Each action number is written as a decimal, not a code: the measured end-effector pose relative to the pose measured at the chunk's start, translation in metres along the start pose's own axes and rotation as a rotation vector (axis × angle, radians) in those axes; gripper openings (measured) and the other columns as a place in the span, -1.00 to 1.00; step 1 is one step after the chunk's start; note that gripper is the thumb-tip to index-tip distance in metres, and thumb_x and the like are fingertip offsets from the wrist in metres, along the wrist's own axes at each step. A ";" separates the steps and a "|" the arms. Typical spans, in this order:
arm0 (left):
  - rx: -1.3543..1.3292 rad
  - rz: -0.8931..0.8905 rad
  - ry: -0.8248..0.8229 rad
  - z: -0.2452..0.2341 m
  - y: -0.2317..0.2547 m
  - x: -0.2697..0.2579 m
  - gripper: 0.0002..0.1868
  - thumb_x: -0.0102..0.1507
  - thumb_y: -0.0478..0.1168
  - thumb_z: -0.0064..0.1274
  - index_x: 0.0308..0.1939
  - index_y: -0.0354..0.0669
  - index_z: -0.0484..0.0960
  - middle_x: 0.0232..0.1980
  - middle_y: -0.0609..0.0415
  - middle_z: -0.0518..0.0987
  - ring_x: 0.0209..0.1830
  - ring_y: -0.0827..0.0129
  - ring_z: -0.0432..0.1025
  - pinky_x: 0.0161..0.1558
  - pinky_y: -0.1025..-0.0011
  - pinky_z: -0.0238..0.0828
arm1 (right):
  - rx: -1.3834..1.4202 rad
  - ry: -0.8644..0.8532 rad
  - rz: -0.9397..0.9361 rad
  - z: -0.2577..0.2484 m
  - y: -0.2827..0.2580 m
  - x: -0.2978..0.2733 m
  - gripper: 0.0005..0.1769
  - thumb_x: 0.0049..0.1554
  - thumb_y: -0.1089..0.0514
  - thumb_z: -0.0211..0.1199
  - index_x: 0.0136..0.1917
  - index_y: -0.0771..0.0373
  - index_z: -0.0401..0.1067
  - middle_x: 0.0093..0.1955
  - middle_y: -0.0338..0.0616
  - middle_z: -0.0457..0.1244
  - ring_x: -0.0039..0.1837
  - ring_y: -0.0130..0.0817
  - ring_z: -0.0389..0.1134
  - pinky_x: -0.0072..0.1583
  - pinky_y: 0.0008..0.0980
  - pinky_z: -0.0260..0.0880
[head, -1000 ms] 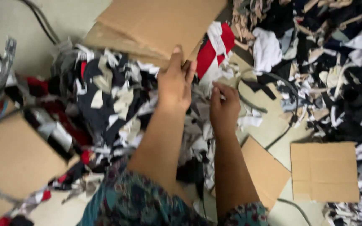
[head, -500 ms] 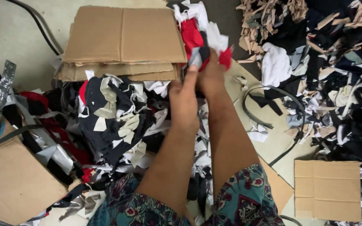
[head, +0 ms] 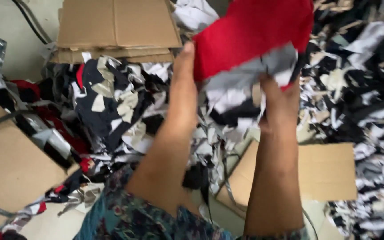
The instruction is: The person wraps bundles of fabric scraps with cardboard and secures them by hand using plastic straps, then bundles loose plastic straps together.
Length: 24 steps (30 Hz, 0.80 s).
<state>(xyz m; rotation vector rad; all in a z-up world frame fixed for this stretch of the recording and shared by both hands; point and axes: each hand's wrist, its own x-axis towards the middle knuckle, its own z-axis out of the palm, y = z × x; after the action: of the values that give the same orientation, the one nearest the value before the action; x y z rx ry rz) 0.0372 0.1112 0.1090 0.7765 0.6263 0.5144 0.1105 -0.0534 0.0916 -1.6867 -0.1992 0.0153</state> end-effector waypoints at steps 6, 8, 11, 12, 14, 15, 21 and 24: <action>0.652 -0.113 -0.210 -0.034 0.029 -0.033 -0.10 0.04 0.39 -0.06 0.41 0.19 0.33 0.28 0.14 0.54 0.23 0.43 0.49 0.24 0.52 0.33 | -0.090 0.198 0.435 -0.007 0.000 -0.141 -0.15 -0.04 -0.06 0.30 0.50 0.06 0.21 0.32 -0.12 0.34 0.21 -0.28 0.40 0.26 -0.29 0.38; 1.446 0.031 -0.336 -0.057 0.011 -0.026 -0.20 0.22 0.61 -0.18 0.44 0.49 0.34 0.41 -0.12 0.38 0.34 -0.02 0.39 0.28 0.01 0.32 | -0.191 0.179 0.585 0.012 0.015 -0.189 0.08 0.03 -0.19 0.43 0.63 0.21 0.01 0.32 0.32 0.21 0.32 0.09 0.30 0.36 0.04 0.21; 1.764 0.072 -0.351 -0.076 -0.015 -0.028 -0.23 0.30 0.53 -0.27 0.33 0.18 0.48 0.31 -0.22 0.43 0.22 -0.24 0.46 0.14 -0.14 0.39 | -0.458 -0.115 0.455 0.008 0.079 -0.215 0.20 0.11 -0.34 0.28 0.70 0.08 -0.35 0.30 0.49 0.12 0.42 0.38 0.19 0.37 0.18 0.17; 1.766 0.082 -0.347 -0.070 -0.004 -0.044 -0.23 0.30 0.53 -0.27 0.33 0.18 0.48 0.31 -0.22 0.43 0.22 -0.24 0.46 0.14 -0.14 0.39 | -0.452 -0.113 0.447 0.004 0.079 -0.219 0.20 0.11 -0.34 0.28 0.70 0.08 -0.35 0.30 0.49 0.12 0.42 0.38 0.19 0.37 0.18 0.17; 1.794 0.180 -0.311 -0.061 0.019 -0.076 -0.37 0.35 0.34 -0.16 0.33 0.11 0.51 0.43 -0.21 0.31 0.27 -0.26 0.39 0.11 -0.23 0.40 | -0.293 -0.213 0.278 -0.001 0.078 -0.226 -0.04 0.30 -0.04 0.13 0.67 0.36 -0.35 0.59 0.59 -0.16 0.62 0.36 -0.12 0.58 0.19 -0.18; 1.799 0.188 -0.308 -0.056 0.028 -0.092 -0.37 0.35 0.34 -0.16 0.33 0.11 0.51 0.43 -0.21 0.31 0.27 -0.26 0.39 0.11 -0.23 0.40 | -0.285 -0.211 0.273 -0.008 0.053 -0.231 -0.04 0.30 -0.04 0.13 0.67 0.36 -0.35 0.59 0.59 -0.16 0.62 0.36 -0.12 0.58 0.19 -0.18; 1.730 0.506 -0.398 -0.050 -0.020 -0.155 -0.49 0.41 0.20 -0.19 0.30 0.11 0.57 0.35 -0.12 0.45 0.30 -0.13 0.36 0.16 -0.07 0.34 | -0.693 -0.170 0.357 -0.089 0.072 -0.256 -0.51 0.28 -0.06 0.07 0.48 -0.16 0.36 0.22 0.00 0.40 0.18 -0.06 0.47 0.20 -0.12 0.48; 1.730 0.634 -0.594 -0.055 -0.085 -0.176 -0.62 0.33 0.02 -0.11 0.14 0.07 0.65 0.14 -0.05 0.56 0.15 -0.04 0.43 0.06 0.02 0.39 | -1.133 -0.169 0.297 -0.131 0.075 -0.283 -0.68 0.30 -0.12 0.07 0.24 -0.19 0.54 0.06 -0.31 0.44 0.07 -0.30 0.51 0.07 -0.27 0.53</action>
<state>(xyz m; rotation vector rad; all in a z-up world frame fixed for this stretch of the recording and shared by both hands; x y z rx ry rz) -0.1084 -0.0257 0.0700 2.6952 0.0962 0.1527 -0.1423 -0.2306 0.0043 -2.8372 -0.0717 0.3188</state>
